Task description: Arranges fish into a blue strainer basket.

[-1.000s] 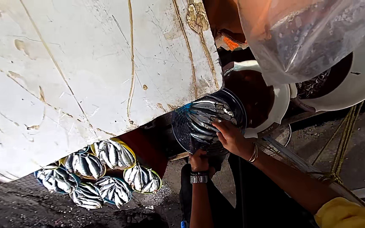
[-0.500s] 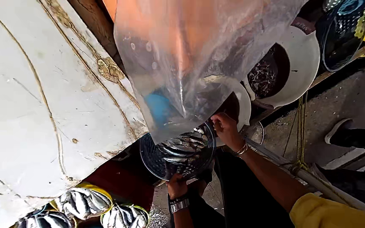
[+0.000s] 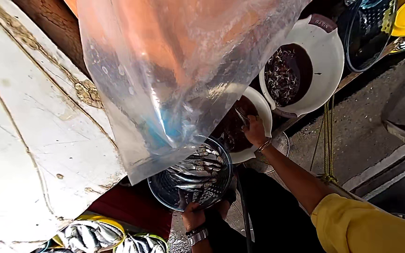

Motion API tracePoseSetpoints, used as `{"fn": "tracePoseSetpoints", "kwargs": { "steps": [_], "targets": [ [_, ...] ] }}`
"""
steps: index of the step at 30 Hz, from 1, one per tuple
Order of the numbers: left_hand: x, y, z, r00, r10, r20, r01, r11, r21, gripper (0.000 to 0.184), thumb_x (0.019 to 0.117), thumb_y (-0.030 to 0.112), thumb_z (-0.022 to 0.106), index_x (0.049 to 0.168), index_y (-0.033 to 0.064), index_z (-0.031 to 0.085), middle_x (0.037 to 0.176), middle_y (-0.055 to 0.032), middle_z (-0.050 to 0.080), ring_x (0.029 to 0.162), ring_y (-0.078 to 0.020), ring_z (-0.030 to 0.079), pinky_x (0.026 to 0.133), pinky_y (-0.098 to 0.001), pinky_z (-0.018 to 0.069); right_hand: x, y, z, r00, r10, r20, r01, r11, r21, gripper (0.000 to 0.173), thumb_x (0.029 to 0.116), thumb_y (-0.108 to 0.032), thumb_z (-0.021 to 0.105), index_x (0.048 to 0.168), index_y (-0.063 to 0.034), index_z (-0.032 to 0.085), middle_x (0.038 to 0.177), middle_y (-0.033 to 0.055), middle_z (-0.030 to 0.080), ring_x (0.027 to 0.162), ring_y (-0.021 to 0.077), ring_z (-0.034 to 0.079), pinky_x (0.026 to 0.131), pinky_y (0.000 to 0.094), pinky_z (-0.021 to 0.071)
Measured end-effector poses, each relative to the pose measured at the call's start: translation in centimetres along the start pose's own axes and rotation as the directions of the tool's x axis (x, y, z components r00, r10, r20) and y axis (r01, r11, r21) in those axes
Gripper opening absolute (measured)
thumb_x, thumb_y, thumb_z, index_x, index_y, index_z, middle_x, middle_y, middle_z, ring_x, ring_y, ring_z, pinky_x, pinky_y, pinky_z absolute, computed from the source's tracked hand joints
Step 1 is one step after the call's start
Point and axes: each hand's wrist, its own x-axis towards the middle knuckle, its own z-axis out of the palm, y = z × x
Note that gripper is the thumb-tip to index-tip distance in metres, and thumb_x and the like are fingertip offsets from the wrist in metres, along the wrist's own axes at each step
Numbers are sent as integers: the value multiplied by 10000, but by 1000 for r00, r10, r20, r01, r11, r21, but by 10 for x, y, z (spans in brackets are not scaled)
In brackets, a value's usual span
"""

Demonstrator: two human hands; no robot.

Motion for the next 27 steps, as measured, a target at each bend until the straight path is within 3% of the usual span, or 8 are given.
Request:
{"fn": "tracePoseSetpoints", "kwargs": {
  "steps": [2,3,5,7,10,16,21,27],
  "targets": [
    [-1,0,-6,1000,10,-6,-10,1000,-14,346,763,-121,432,1037,77,507,882,-43,656,790,-146,680,688,-361,597,-2,2,9,988,-127,-89,111,979,-169,370,911,-92,698,1226,88,625,1255,334,585,1215,523,550,992,648,467],
    [-2,1,-9,1000,12,-9,-12,1000,-18,348,765,-122,431,1037,82,506,879,-40,655,790,-141,680,686,-354,597,-4,-3,11,996,-94,-2,92,976,-200,344,934,-152,703,1179,82,646,1228,322,611,1196,505,578,982,637,488],
    [-5,3,-18,1000,16,-9,-16,1000,-18,354,764,-119,424,1037,87,512,882,-40,664,796,-139,687,690,-352,601,-7,-15,18,941,119,317,-46,973,-228,526,946,-394,730,1153,82,647,1173,301,647,1113,469,635,902,650,511],
    [-7,6,-24,999,29,-28,-29,999,-13,339,764,-118,427,1023,83,515,866,-44,662,781,-139,685,681,-350,602,-5,-18,39,839,249,484,-143,959,-245,817,851,-551,793,1282,101,557,1197,315,634,1116,471,635,908,655,513],
    [-8,10,-32,998,42,-44,-43,999,-22,307,764,-106,437,990,84,521,833,-34,663,750,-132,684,669,-338,602,-3,-18,72,854,225,469,-161,972,-173,875,834,-433,839,1396,107,441,1226,340,613,1149,492,619,941,654,507],
    [-11,15,-36,998,48,-37,-50,998,-49,274,768,-85,428,951,90,534,808,-27,675,748,-128,691,683,-330,603,16,-3,90,861,121,494,-274,929,250,577,772,-111,867,1256,76,613,1209,277,656,1152,381,633,1015,564,496],
    [-9,13,-33,999,42,-31,-44,996,-78,264,764,-77,420,927,88,547,798,-25,687,743,-126,698,681,-329,606,28,0,71,731,183,658,-348,929,128,534,801,-220,876,1139,100,616,1086,248,662,1003,334,645,922,536,512],
    [-8,10,-31,999,37,8,-36,993,-110,272,746,-69,440,925,89,571,808,-21,706,757,-124,712,678,-332,613,26,7,41,716,-46,697,-428,759,490,224,885,-19,743,1099,11,684,999,77,732,817,115,664,746,297,558]
  ]
}}
